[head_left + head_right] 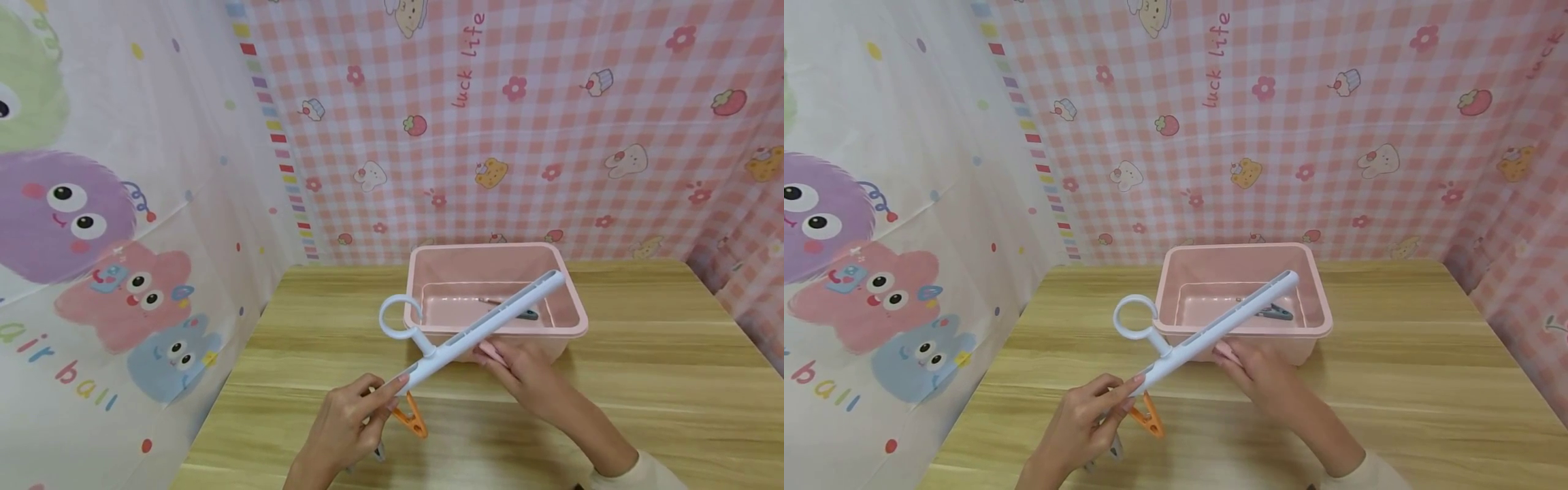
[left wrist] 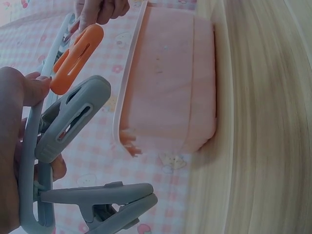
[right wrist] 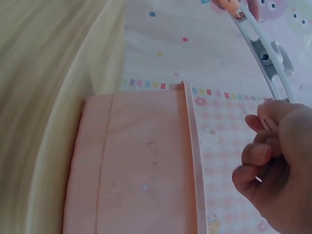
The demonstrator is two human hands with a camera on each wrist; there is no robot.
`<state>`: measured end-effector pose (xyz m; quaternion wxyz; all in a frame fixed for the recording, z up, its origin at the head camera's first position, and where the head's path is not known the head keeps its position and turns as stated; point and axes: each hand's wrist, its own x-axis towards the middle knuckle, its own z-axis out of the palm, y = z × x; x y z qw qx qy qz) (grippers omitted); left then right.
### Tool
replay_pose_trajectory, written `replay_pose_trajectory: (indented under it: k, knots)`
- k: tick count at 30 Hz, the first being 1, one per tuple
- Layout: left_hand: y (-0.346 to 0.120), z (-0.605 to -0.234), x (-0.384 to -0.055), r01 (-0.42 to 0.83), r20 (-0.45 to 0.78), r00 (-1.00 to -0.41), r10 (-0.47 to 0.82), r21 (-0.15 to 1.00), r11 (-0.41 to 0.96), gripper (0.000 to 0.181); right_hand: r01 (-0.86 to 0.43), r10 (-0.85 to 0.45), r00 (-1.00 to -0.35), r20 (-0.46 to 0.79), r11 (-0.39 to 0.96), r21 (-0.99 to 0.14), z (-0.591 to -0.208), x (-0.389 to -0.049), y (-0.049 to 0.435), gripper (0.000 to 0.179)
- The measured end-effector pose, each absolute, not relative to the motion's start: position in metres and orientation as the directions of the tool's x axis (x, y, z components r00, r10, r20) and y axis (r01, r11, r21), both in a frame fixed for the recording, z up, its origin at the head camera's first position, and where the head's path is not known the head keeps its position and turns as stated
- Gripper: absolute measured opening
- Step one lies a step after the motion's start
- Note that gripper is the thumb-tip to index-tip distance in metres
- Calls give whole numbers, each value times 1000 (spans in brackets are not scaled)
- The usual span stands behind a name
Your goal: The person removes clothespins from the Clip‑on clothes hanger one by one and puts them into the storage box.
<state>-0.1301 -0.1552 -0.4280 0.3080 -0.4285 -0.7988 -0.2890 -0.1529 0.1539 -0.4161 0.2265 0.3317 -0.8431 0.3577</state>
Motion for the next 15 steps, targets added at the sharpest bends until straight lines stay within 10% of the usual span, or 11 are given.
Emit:
replay_pose_trajectory:
  k: [15]
  knots:
    - [-155, -427, -130, 866, 731, -446, 516, 207, 455, 34, -670, -395, -551, 735, 734, -108, -417, -155, 156, 50]
